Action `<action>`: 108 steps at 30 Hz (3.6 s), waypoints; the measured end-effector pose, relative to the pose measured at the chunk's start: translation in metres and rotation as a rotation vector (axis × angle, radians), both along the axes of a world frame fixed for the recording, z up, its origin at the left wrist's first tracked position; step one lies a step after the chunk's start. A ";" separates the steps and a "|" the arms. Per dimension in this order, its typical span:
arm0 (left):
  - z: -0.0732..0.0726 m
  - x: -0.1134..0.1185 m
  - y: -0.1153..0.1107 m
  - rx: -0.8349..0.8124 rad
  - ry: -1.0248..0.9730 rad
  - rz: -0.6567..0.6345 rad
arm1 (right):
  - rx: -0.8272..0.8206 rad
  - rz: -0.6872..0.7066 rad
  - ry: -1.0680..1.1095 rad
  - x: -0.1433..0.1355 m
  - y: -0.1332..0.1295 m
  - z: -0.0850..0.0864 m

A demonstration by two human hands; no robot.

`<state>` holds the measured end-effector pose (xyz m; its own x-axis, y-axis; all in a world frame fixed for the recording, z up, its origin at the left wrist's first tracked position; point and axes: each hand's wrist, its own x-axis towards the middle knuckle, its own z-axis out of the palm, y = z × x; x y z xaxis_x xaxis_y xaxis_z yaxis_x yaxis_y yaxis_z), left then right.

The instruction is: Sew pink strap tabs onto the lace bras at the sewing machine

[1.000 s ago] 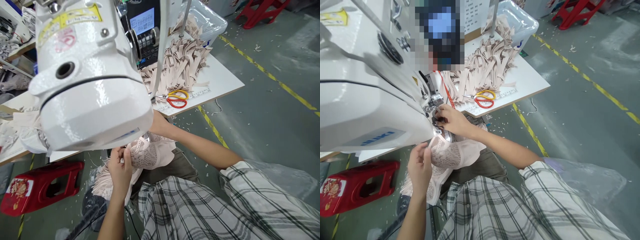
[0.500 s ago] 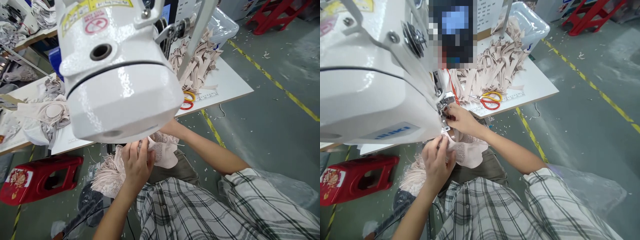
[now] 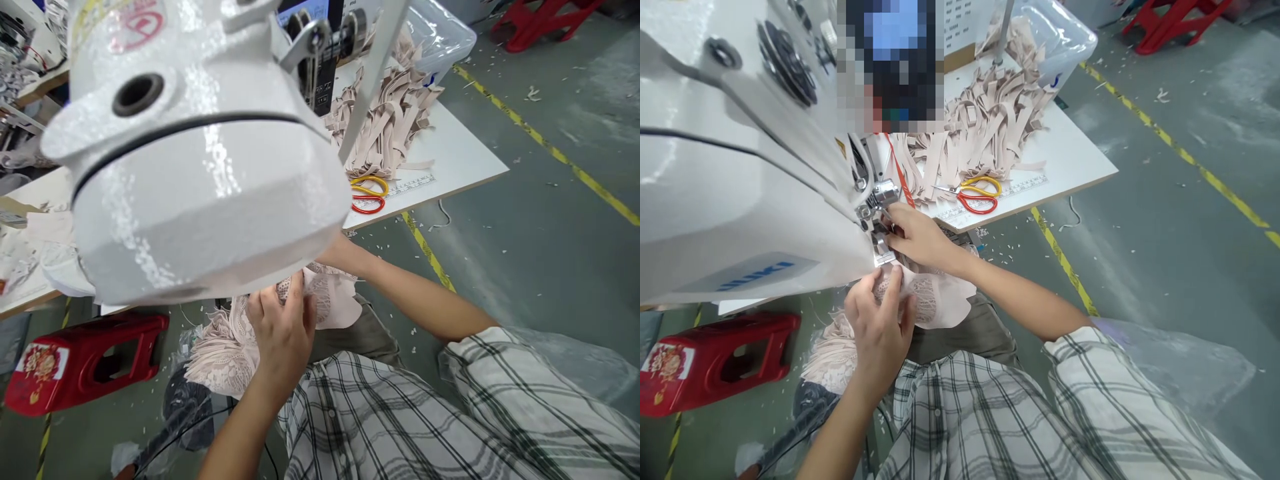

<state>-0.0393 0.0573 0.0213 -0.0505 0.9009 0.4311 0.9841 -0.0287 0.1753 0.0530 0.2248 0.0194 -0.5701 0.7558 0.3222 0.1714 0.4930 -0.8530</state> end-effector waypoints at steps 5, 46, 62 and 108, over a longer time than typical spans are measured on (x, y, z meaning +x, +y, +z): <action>0.000 0.002 0.001 -0.008 0.001 0.012 | 0.001 -0.001 0.010 -0.002 0.003 -0.004; -0.033 -0.045 0.006 -0.111 -1.007 0.254 | -0.269 0.051 0.168 0.030 -0.050 -0.039; -0.040 -0.052 0.008 0.145 -1.200 0.413 | -0.300 0.023 0.098 0.037 -0.059 -0.036; 0.013 -0.046 -0.061 0.039 -1.675 -0.198 | 0.221 0.225 -0.327 0.085 -0.115 -0.062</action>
<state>-0.0858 -0.0040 0.0341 -0.3389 0.9398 0.0446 -0.2900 -0.1495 0.9453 0.1378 0.1101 -0.0424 -0.8109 0.5351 0.2370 0.2826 0.7127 -0.6420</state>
